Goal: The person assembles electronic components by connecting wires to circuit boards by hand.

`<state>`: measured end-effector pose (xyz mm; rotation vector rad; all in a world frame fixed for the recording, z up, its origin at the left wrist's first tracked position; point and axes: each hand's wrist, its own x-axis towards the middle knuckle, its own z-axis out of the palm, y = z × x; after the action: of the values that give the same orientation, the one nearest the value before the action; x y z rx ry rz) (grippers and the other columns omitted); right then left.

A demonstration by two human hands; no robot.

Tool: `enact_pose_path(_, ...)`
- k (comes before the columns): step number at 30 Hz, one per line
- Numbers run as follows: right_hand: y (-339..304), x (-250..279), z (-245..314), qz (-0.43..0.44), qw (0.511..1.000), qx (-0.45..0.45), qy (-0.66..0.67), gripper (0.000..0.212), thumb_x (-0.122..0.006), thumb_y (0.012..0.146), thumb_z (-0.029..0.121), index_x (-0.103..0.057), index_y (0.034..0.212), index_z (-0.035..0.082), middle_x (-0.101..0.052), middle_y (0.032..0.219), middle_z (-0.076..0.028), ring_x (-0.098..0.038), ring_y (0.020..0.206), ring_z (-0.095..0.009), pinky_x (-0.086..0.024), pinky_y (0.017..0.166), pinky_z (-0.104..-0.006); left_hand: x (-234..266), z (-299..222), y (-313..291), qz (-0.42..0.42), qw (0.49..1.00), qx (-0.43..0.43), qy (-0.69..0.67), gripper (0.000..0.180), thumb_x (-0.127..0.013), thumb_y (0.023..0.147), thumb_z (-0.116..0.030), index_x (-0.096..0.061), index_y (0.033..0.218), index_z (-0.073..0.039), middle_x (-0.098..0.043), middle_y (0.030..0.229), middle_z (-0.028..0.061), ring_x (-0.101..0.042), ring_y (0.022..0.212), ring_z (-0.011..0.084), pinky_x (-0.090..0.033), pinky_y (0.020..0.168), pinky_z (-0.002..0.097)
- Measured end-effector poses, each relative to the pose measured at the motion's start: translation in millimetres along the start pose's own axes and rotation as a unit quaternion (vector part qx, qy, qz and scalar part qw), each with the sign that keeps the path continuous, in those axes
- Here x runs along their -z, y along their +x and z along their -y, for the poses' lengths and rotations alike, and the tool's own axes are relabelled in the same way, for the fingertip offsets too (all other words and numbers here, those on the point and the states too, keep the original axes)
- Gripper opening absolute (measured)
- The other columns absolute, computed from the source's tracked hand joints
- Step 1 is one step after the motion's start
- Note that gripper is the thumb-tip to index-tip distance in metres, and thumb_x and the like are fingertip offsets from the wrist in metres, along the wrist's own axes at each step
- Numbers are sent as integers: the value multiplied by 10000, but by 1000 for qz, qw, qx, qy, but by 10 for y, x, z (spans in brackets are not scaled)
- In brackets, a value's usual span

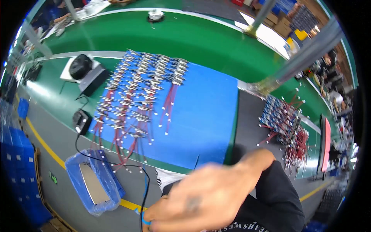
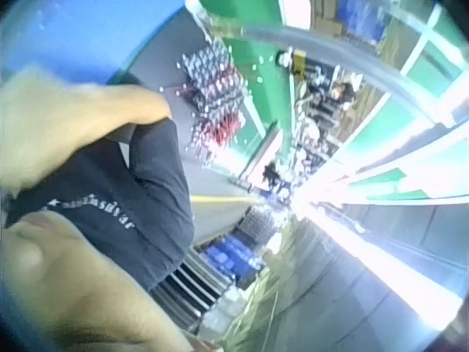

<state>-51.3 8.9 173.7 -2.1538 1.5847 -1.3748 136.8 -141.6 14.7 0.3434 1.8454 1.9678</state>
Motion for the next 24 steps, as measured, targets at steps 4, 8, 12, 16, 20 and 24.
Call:
enact_pose_path(4,69,-206,166,32,983,100,153,456,-578,831,117,-581,1284,68,-548,812,-58,-546,710,-208,-445,461,-262,-27,475,-575,139,987,73,-35,154,-586,946,-94,-664,885,23,-559,719,107,-527,616,223,-409,570,345)
enact_pose_path(8,-12,-53,-16,127,957,71,250,537,-562,820,122,-560,1357,136,-576,924,-31,-499,729,-191,-429,462,-297,-62,197,-985,29,984,146,-94,181,-644,945,-165,-730,979,-9,-584,752,79,-535,674,167,-421,612,310)
enact_pose_path(12,-115,-71,-88,36,993,102,40,150,-650,878,198,-703,890,58,-702,792,-76,-565,544,-131,-346,447,-175,-215,694,-1989,-170,950,232,-122,191,-684,916,-176,-741,940,5,-669,805,19,-585,716,115,-469,637,258)
enact_pose_path(16,-282,344,-201,52,998,-16,11,314,-725,763,54,-655,1063,-3,-674,844,-74,-625,590,-173,-491,487,-262,5,790,-2666,-532,752,349,-171,266,-638,943,-284,-739,878,-46,-664,756,-4,-570,635,61,-433,537,214)
enact_pose_path(20,-593,322,-149,-20,998,-57,-27,244,-721,746,7,-679,980,-47,-653,711,-95,-619,549,-208,-487,466,-293,880,1151,-3040,-731,617,264,-124,346,-571,984,-343,-661,1133,-43,-675,850,38,-558,621,71,-437,551,221)
enact_pose_path(24,-767,240,-128,34,967,-249,-37,255,-683,875,146,-646,1091,16,-625,866,-89,-630,745,-271,-510,609,-369,1327,1712,-3816,-549,793,238,-113,710,-514,949,-576,-487,1363,0,-612,1236,221,-648,1027,289,-553,722,356)
